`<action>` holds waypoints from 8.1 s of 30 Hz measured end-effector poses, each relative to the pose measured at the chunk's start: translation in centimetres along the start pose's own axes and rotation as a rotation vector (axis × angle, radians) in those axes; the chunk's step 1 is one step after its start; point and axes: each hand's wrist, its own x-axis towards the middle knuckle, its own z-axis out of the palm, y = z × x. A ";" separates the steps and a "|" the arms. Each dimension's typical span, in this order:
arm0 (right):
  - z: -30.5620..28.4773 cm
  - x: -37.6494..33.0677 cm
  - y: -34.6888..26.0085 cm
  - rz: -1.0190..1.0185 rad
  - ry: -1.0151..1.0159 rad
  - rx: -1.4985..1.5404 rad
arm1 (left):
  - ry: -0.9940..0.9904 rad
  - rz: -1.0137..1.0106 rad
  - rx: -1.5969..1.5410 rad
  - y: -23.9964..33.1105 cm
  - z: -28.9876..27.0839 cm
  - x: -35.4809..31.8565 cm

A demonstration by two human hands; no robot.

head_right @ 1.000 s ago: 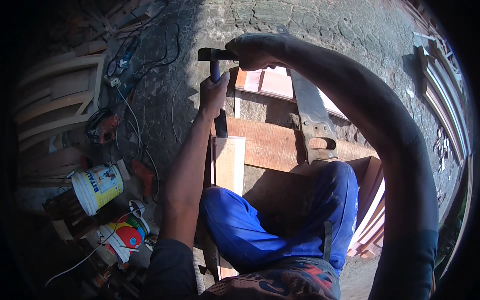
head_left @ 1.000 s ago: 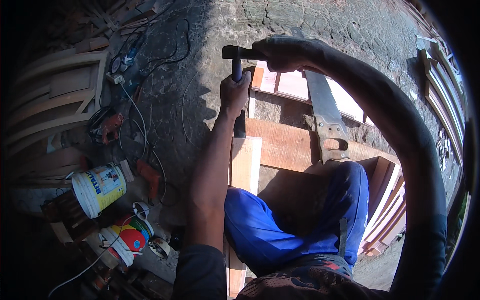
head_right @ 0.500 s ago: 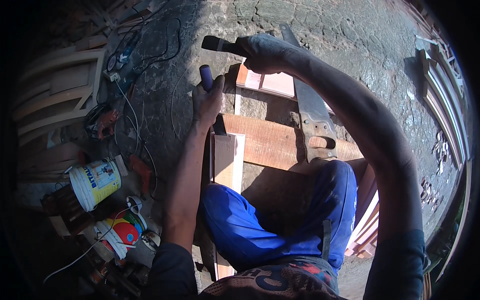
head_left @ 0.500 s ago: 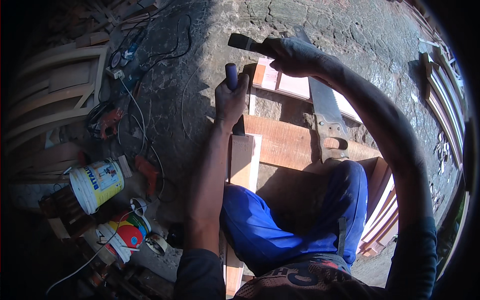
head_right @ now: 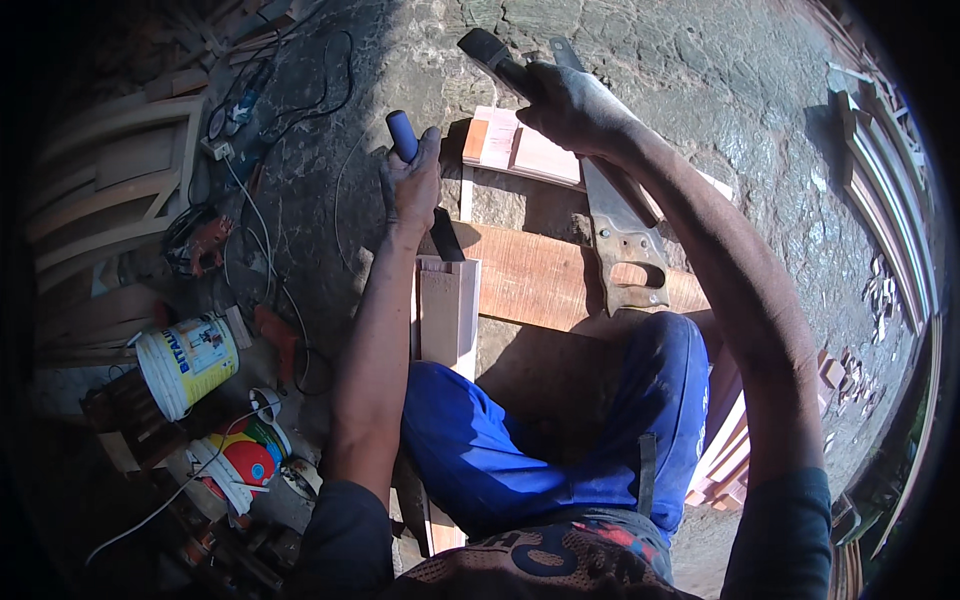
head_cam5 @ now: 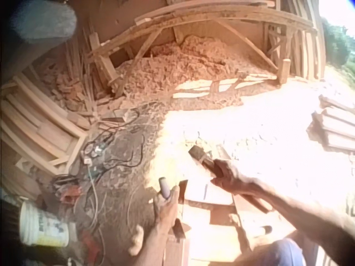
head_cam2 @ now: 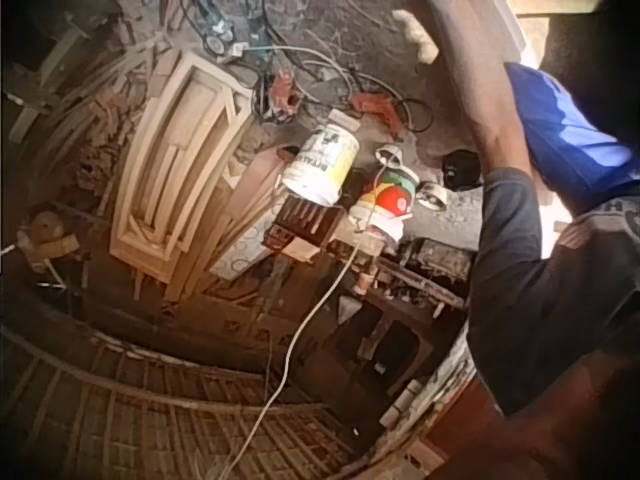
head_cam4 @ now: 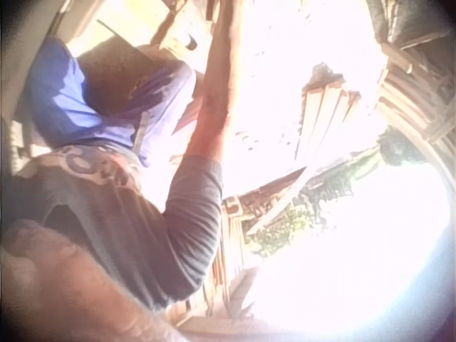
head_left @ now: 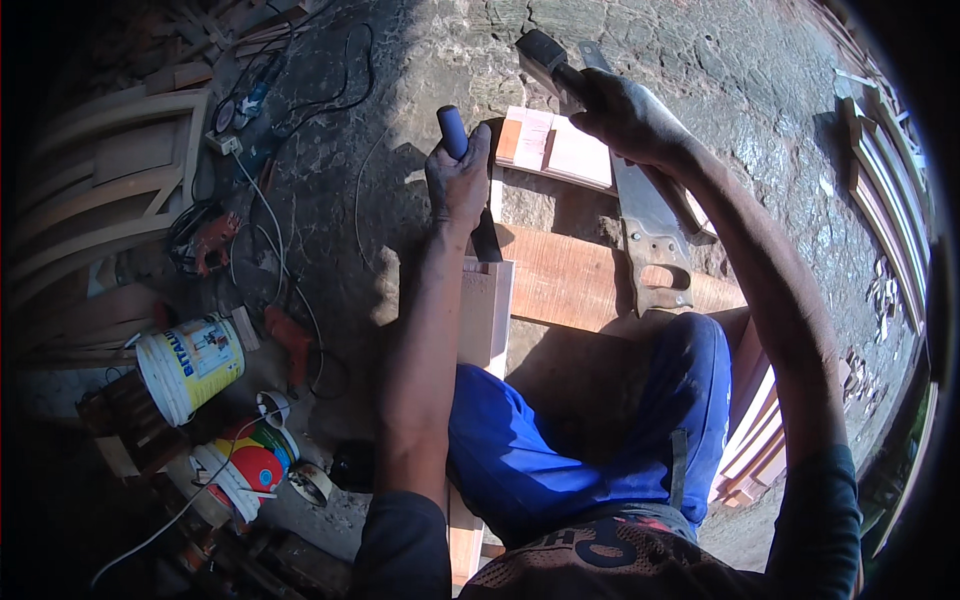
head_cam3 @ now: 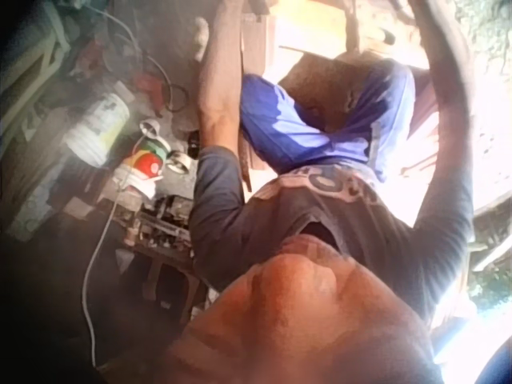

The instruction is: The person selects wooden planks, places them on a makeshift workbench, and uses a hand saw and hammer to cut and assemble the pieces. The person repeatedly adjusts the wood and tools while working on the ground.

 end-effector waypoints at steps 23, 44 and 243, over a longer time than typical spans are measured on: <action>-1.4 -1.0 -0.6 -0.115 0.057 -0.058 | -0.213 0.191 0.152 -0.2 2.8 0.2; -0.6 5.2 -2.8 -0.309 -0.276 -0.637 | -0.167 -0.105 0.297 -0.3 2.8 0.7; 9.0 -16.3 4.9 -0.253 -0.251 -0.466 | -0.058 -0.017 1.053 -10.0 -15.8 -31.5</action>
